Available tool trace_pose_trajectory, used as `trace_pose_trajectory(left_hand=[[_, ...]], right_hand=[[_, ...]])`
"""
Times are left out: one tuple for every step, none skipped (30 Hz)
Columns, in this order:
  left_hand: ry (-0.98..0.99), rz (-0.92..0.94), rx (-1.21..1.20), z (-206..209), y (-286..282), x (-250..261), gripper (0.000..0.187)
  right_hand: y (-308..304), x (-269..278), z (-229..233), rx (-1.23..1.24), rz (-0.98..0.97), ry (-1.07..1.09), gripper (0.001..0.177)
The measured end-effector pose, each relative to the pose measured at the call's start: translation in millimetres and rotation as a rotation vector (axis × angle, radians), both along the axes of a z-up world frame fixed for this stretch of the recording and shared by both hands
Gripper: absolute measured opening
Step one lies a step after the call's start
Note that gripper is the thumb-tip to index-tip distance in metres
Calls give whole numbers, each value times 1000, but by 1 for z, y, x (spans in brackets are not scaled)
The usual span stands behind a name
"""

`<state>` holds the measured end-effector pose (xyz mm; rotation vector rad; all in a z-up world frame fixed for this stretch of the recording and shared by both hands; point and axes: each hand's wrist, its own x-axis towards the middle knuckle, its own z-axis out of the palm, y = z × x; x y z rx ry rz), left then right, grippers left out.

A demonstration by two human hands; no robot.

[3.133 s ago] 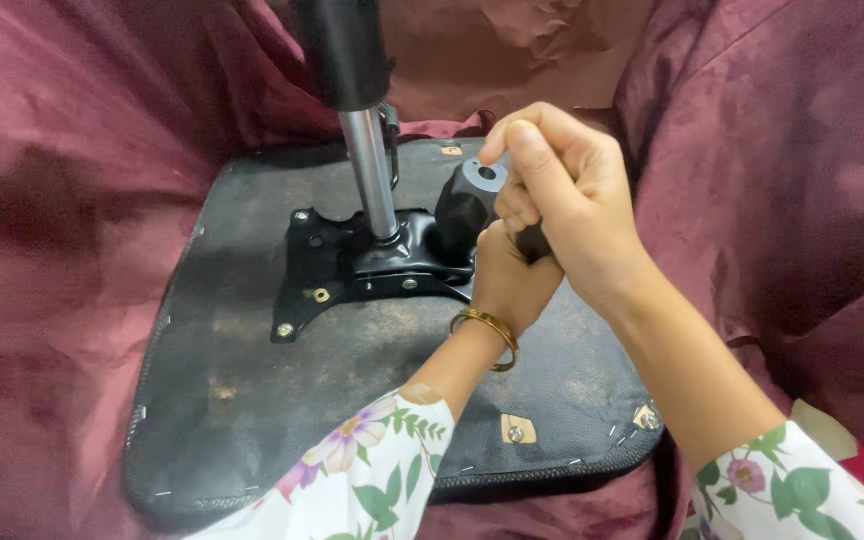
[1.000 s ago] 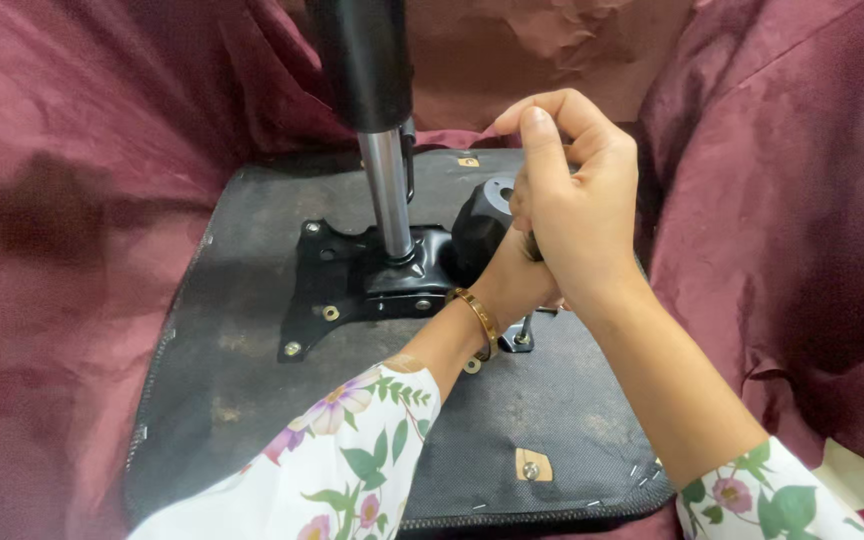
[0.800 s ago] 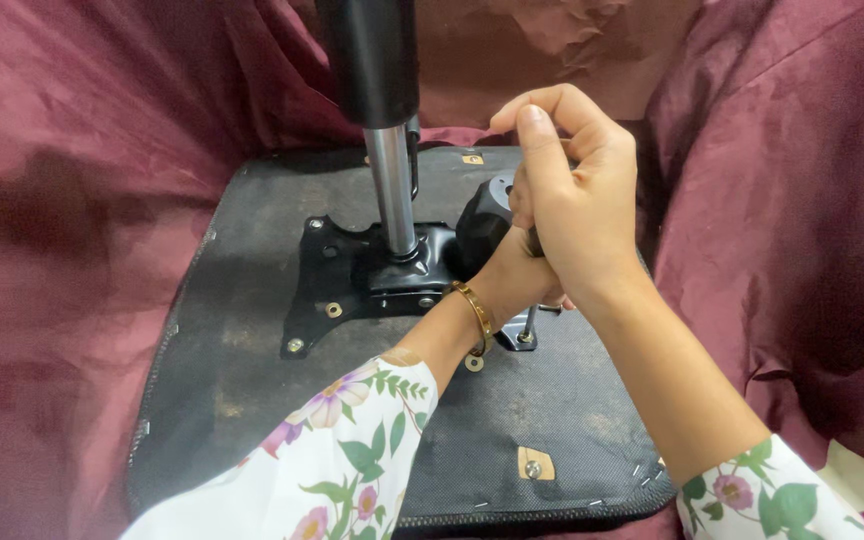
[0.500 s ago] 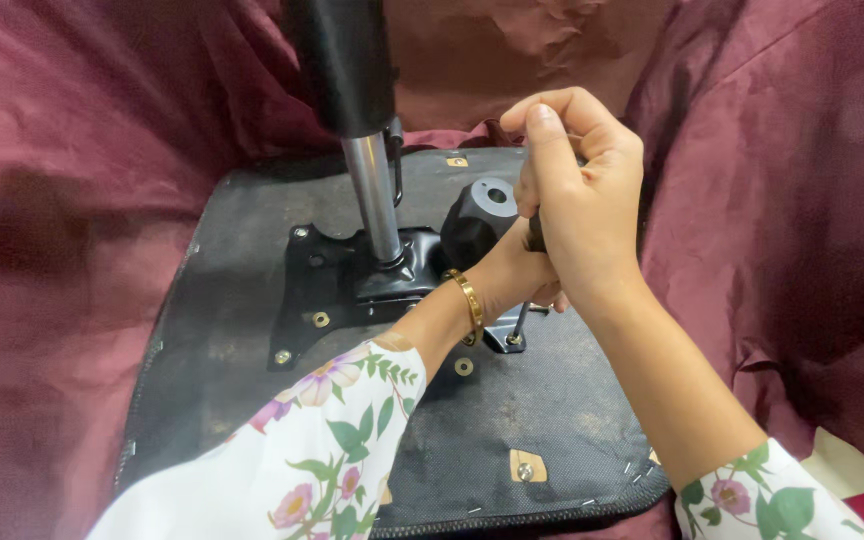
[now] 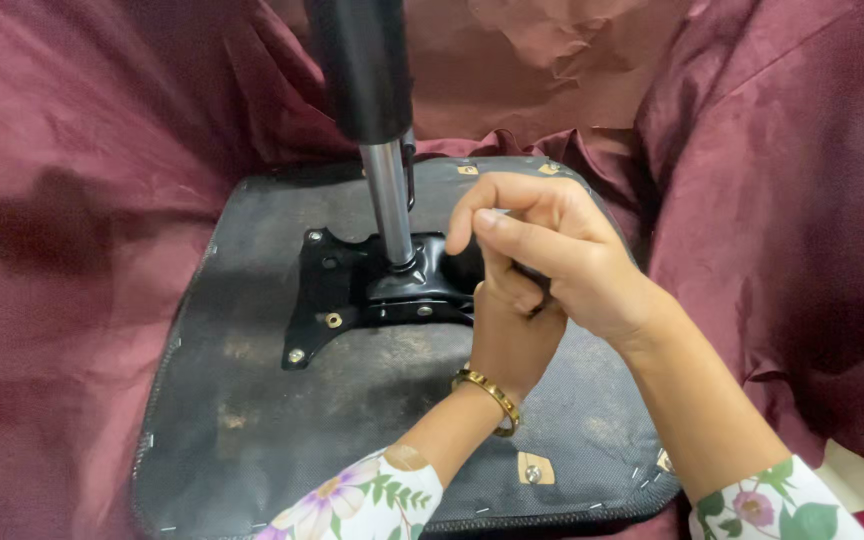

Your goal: The person uses a screwdriver to tighten screws on the underside of an overturned chair. They work on multiple screws around the base plate, rotating the tool and repositioning their hands to reach different fasteners.

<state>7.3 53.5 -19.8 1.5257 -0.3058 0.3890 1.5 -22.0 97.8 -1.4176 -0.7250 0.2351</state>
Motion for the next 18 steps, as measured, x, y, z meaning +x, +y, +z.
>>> trace_pose_trajectory(left_hand=[[-68,-17,64,2,1,2,15],[-136,-34,128,4,2,6,14],[-202,-52,190,4,3,8,14],[-117,-187,190,5,4,11,17],[-31,-314,188,7,8,17,21],[54,-442,185,9,11,24,24],[-8,-558,171,13,13,33,21],[-69,-674,157,16,15,41,18],[-131,-795,143,18,14,47,16],[-33,-799,169,19,12,50,17],[65,-806,197,20,10,52,18],[162,-812,225,20,8,53,19],[165,-729,158,20,4,52,18],[167,-645,92,19,-3,49,20],[167,-561,26,18,-9,46,25],[145,-457,64,17,-14,44,25],[127,-346,101,16,-18,40,26],[109,-234,137,14,-21,37,27]], right_hand=[[-4,0,0,26,10,10,24],[-8,0,0,51,19,20,23],[-13,1,-1,76,28,32,23],[-18,0,-1,85,0,22,22],[-22,0,-1,91,-20,13,22],[-24,0,-1,97,-40,4,22],[-26,1,-2,98,-51,5,21],[-27,1,-2,99,-62,5,20],[-28,2,-1,101,-78,4,20],[-28,4,-1,127,-95,4,20],[-26,6,-1,153,-114,4,20],[-24,8,-2,180,-133,3,20],[-22,8,-3,193,-189,-21,21],[-18,8,-5,205,-246,-45,21],[-16,7,-7,218,-302,-72,22],[-13,4,-9,227,-422,-139,22],[-8,1,-12,237,-534,-203,21],[-3,-2,-14,246,-647,-269,21]])
